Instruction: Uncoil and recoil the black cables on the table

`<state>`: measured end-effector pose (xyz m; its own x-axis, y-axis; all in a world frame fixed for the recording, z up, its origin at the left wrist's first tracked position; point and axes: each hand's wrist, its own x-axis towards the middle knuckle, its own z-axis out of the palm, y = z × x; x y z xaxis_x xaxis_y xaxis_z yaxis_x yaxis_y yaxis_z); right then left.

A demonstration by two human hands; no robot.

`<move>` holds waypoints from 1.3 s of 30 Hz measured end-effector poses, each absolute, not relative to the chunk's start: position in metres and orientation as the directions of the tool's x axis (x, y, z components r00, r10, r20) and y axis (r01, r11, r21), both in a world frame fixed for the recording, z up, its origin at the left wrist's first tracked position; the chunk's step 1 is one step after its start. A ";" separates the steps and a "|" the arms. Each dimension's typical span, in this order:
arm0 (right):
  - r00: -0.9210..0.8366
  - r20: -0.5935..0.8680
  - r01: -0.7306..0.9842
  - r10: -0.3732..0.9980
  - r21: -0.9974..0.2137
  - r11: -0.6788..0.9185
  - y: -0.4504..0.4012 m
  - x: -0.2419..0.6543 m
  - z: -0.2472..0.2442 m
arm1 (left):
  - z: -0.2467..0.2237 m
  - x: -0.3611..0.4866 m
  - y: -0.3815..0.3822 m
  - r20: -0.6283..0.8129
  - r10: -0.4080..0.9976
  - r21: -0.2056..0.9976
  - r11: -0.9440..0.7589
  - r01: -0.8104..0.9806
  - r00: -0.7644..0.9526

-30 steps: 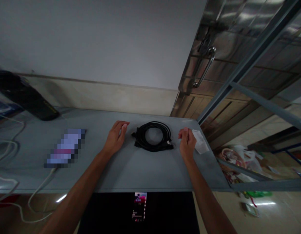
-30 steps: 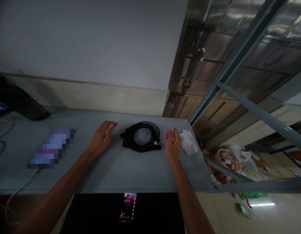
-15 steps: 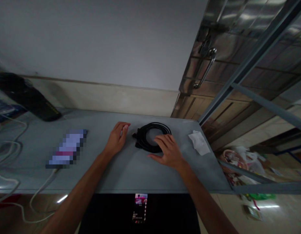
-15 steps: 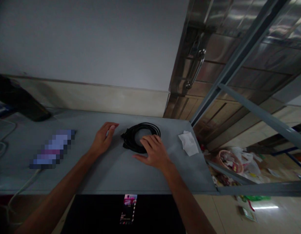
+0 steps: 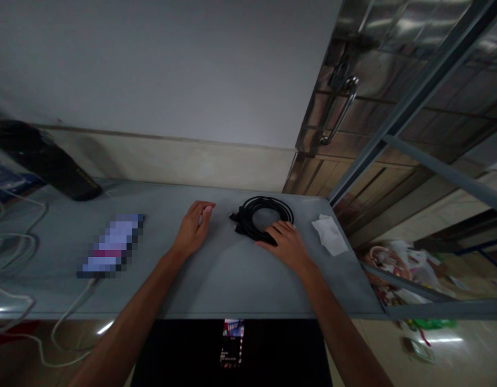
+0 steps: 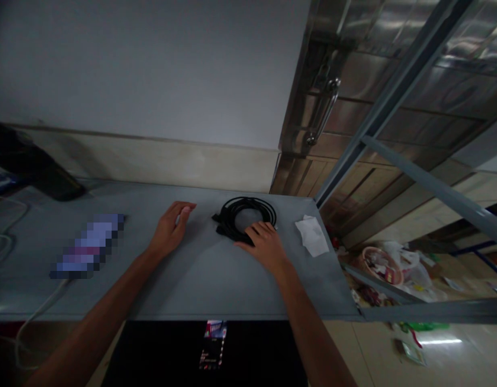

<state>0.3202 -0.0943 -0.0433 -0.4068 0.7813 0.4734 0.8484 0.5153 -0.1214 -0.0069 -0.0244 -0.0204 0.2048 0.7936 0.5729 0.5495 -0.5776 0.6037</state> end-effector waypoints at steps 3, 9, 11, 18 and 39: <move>-0.350 0.481 0.871 0.804 -0.149 0.468 -0.092 0.329 -0.046 | -0.021 -0.007 -0.024 0.574 0.793 0.604 -0.577 0.550 0.203; -0.280 0.494 0.904 0.823 -0.153 0.399 -0.090 0.332 -0.049 | -0.020 -0.007 -0.024 0.582 0.788 0.595 -0.580 0.557 0.199; -0.275 0.486 0.910 0.829 -0.146 0.388 -0.090 0.331 -0.050 | -0.019 -0.007 -0.024 0.581 0.789 0.595 -0.578 0.557 0.199; -0.282 0.490 0.903 0.825 -0.156 0.401 -0.092 0.330 -0.050 | -0.019 -0.007 -0.026 0.560 0.804 0.616 -0.567 0.547 0.202; 0.454 0.488 0.294 0.745 -0.872 0.392 -0.091 0.326 0.044 | -0.016 -0.006 -0.030 0.563 0.791 0.633 -0.599 0.491 0.240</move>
